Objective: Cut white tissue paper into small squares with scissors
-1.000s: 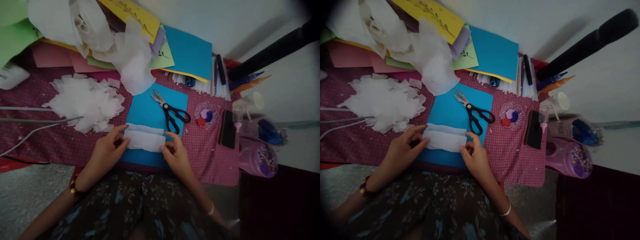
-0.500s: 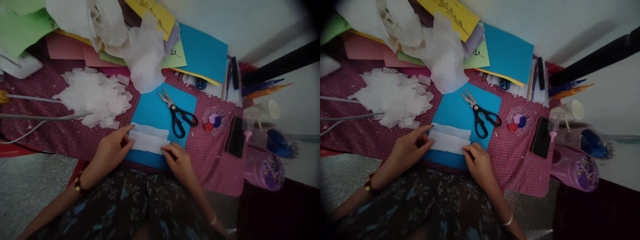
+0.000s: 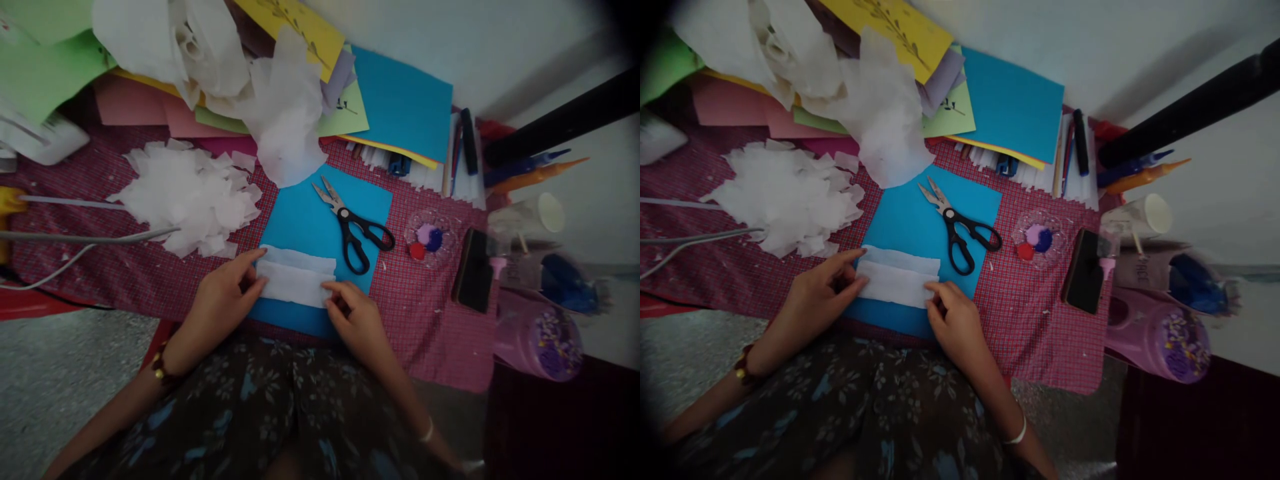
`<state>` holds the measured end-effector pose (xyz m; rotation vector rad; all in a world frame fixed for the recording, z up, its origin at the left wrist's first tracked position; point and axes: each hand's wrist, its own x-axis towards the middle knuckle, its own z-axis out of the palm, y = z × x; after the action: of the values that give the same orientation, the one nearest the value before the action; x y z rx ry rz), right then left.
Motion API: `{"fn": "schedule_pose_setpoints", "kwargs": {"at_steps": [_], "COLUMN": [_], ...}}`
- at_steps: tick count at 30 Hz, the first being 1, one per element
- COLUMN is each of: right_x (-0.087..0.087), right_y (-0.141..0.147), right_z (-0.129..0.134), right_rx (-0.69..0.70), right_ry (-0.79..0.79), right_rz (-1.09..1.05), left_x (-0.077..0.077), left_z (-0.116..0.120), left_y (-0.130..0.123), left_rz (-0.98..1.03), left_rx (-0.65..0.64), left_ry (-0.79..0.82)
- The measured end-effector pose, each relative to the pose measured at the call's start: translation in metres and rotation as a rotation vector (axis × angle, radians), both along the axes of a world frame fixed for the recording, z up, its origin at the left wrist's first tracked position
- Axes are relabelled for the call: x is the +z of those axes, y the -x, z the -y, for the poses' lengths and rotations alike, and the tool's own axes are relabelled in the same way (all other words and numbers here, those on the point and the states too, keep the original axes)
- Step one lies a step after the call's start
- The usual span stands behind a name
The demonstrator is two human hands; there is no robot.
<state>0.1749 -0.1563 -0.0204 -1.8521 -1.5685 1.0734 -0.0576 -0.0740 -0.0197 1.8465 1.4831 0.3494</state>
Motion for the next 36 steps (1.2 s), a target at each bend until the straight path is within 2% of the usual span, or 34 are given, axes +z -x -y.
{"fn": "schedule_pose_setpoints", "kwargs": {"at_steps": [6, 17, 21, 26, 30, 33, 36], "right_x": [0.0008, -0.0029, -0.0024, 0.0002, 0.0021, 0.0001, -0.0029], "right_y": [0.0002, 0.0014, 0.003, 0.0026, 0.0003, -0.0007, -0.0023], "right_z": [-0.0006, -0.0022, -0.0043, -0.0041, -0.0026, -0.0027, -0.0034], "right_rx": [-0.025, -0.055, -0.054, -0.031, 0.003, 0.016, 0.021], "right_ry": [-0.007, -0.044, -0.06, -0.061, -0.082, -0.093, -0.102], "right_rz": [0.0, 0.033, 0.064, 0.112, 0.121, 0.119, 0.12], "left_x": [-0.0055, -0.0066, -0.0094, -0.0109, -0.0084, -0.0065, -0.0087], "left_z": [0.0013, -0.0007, -0.0006, 0.0007, 0.0004, 0.0014, 0.0066], "left_y": [0.0015, 0.0021, 0.0024, 0.0019, 0.0007, 0.0004, 0.0014], "left_rz": [-0.005, -0.038, -0.072, -0.172, -0.224, -0.167, -0.125], "left_rx": [-0.003, -0.033, -0.08, -0.252, -0.495, -0.682, -0.798], "left_ry": [-0.058, -0.136, -0.178, -0.378, -0.558, -0.603, -0.604]}}
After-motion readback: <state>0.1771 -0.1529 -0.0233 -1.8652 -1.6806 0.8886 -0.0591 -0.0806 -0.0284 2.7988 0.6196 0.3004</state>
